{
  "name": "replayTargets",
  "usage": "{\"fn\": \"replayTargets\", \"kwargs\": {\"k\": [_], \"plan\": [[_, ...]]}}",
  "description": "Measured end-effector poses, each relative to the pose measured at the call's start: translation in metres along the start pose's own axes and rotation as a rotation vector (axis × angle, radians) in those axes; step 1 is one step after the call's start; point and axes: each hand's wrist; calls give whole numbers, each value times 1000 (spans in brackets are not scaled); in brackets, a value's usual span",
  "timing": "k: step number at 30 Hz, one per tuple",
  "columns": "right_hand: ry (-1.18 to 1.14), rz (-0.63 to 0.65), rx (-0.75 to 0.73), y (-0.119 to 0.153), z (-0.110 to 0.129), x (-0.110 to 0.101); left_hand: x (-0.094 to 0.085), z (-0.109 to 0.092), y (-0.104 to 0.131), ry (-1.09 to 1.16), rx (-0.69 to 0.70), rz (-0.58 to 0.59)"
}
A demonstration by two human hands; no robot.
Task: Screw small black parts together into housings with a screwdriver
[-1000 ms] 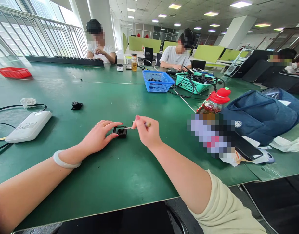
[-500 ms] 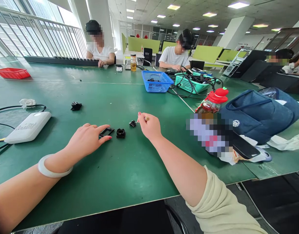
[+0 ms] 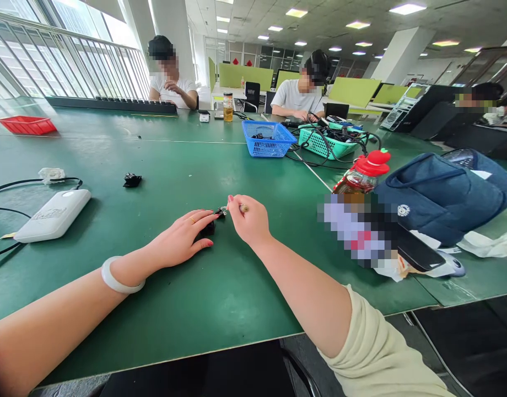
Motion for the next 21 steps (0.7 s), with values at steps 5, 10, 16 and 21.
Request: {"fn": "replayTargets", "kwargs": {"k": [5, 10, 16, 21], "plan": [[17, 60, -17, 0, 0, 2, 2, 2, 6, -33, 27, 99], [36, 94, -48, 6, 7, 0, 0, 10, 10, -60, -46, 59], [-23, 254, -92, 12, 15, -1, -2, 12, 6, 0, -112, -18], [-104, 190, -105, 15, 21, -5, 2, 6, -3, -5, -96, -36]]}}
Point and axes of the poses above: each hand's wrist, its own y-axis away from the middle knuckle, its own x-axis out of the palm, z = x × y, and after that the axes turned 9 degrees about x, right-handed
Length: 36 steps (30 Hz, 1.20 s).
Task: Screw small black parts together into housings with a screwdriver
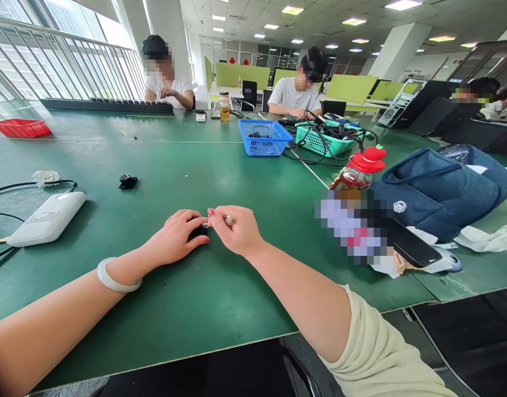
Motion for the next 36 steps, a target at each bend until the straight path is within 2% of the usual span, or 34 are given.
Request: {"fn": "replayTargets", "kwargs": {"k": [5, 8, 10, 13, 18, 22, 26, 30, 36], "plan": [[-105, -127, 12, 1, 3, -4, 0, 0, -3, 0, 1, -11], [-140, -143, 18, 0, 1, -4, -5, 13, 1, -8, -33, -45], [-142, -137, 32, 0, -1, -3, -10, 31, 5, -21, -57, -70], [-128, -135, 48, -1, -3, -3, -20, 69, 14, -57, -113, -91], [-106, -125, 61, -2, -5, -4, -42, 134, 38, -177, -327, -136], [-108, -115, 28, -2, -4, -4, -58, 159, 58, -258, -439, -194], [-96, -109, 15, -2, -3, -5, -68, 160, 67, -302, -518, -210], [-84, -110, 12, -2, -3, -5, -74, 146, 63, -256, -576, -208], [-92, -114, 8, -3, -5, -5, -87, 123, 55, -180, -655, -355]]}}
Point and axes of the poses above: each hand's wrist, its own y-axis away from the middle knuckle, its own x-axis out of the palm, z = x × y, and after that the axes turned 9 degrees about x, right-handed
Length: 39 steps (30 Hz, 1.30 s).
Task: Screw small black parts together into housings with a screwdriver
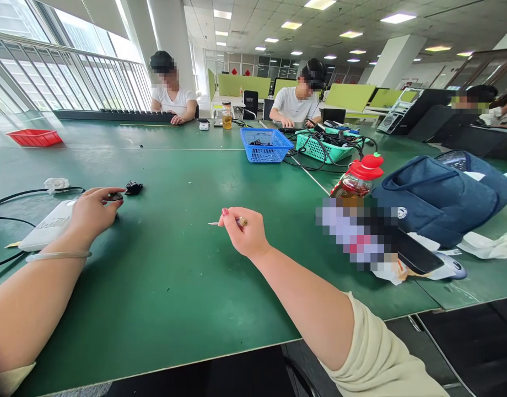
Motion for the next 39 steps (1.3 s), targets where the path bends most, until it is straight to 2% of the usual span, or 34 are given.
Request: {"fn": "replayTargets", "kwargs": {"k": [4, 8, 12, 17, 23, 30, 35, 39], "plan": [[-2, -2, 13, 0, 0, 1, -14, 0, -2, -40, -160, -11], [3, 16, 12, 0, 1, 1, -29, 6, -1, -88, -257, 126], [-7, 21, 6, 1, 0, 2, -37, 10, -1, -118, -329, 196], [-9, 27, -17, 0, -4, 2, -34, 16, -2, -199, -323, 278], [8, 37, -8, 1, -2, 3, -29, 25, -3, -262, -325, 300], [5, 37, -33, 1, -1, 2, -31, 21, 0, -263, -323, 308], [7, 47, -40, 1, 0, 3, -28, 16, 0, -303, -297, 355], [13, 46, -53, 1, -1, 4, -24, 21, -3, -345, -269, 415]]}}
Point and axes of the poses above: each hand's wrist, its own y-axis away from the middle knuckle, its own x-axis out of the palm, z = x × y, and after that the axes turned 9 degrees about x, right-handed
